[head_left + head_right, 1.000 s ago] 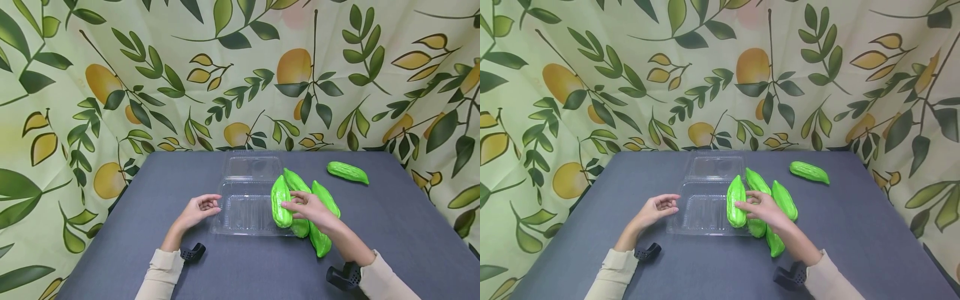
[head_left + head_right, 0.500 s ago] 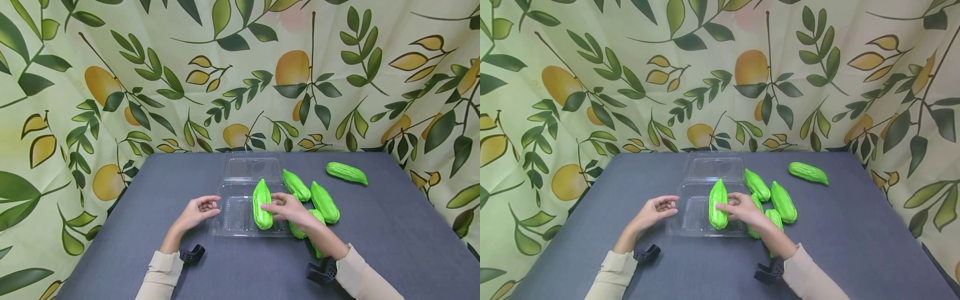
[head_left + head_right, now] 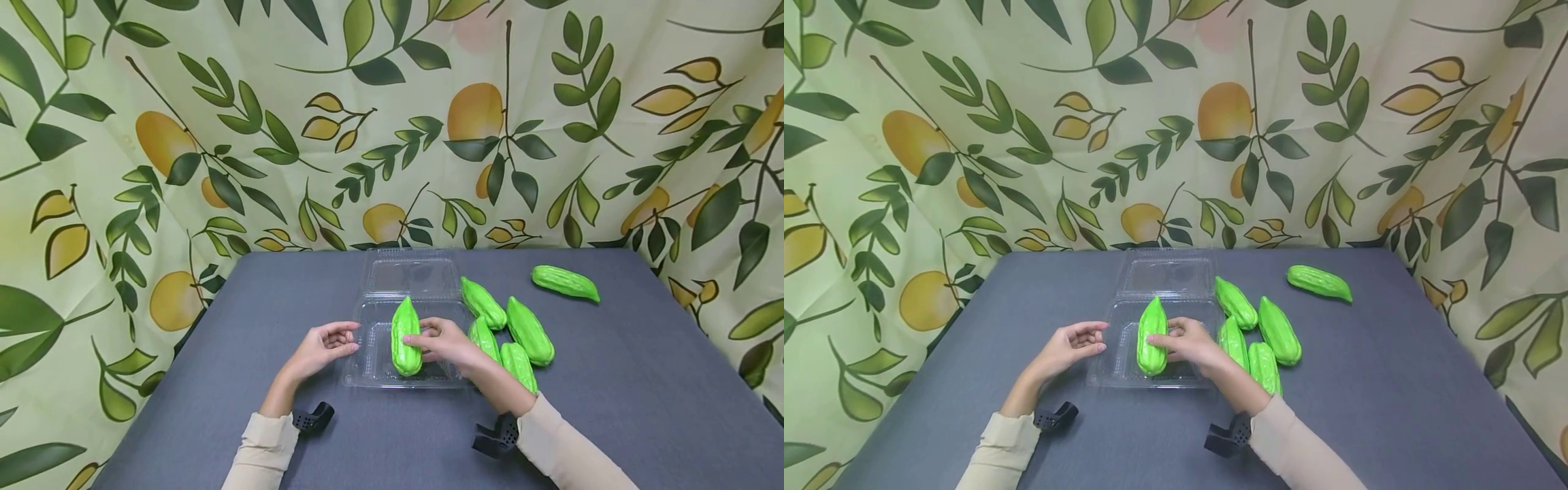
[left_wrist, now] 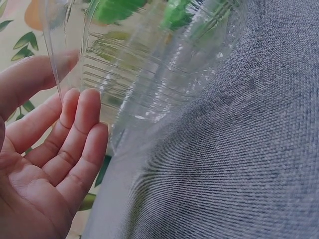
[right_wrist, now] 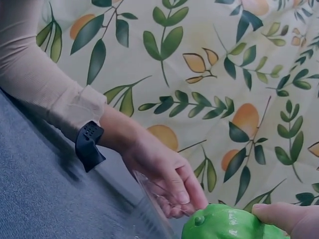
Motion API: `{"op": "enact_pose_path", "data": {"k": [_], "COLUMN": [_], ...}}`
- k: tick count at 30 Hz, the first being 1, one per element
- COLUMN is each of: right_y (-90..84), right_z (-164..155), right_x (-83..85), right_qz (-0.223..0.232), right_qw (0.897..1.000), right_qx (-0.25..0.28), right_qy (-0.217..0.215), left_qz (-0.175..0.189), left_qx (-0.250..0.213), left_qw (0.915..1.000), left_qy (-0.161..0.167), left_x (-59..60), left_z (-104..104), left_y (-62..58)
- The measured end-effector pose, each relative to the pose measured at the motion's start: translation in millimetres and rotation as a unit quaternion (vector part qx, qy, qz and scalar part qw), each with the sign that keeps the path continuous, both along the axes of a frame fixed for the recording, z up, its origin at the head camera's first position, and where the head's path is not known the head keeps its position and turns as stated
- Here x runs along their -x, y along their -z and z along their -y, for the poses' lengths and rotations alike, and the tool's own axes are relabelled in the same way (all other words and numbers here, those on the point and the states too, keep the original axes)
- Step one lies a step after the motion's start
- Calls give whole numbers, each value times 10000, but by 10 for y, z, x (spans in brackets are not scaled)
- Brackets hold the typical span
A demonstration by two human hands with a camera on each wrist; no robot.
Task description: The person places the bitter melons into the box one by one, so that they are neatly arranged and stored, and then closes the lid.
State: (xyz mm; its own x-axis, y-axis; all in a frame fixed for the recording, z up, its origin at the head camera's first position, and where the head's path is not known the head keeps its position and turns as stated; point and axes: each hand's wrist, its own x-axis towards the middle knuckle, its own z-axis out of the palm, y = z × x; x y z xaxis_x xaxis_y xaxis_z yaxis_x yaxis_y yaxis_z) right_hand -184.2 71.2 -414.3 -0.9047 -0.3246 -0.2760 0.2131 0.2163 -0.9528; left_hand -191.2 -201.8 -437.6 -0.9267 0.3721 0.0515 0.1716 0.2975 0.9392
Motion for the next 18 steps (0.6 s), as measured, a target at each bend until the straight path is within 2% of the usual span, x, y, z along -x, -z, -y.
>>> {"op": "enact_pose_path", "data": {"k": [18], "right_y": [151], "right_z": [390], "right_x": [92], "right_qz": [59], "right_qw": [9999], "right_qx": [13], "right_qy": [-105], "left_qz": [33], "left_qx": [20], "left_qw": [10000], "left_qy": [12], "left_x": [12], "left_z": [17], "left_y": [33]}}
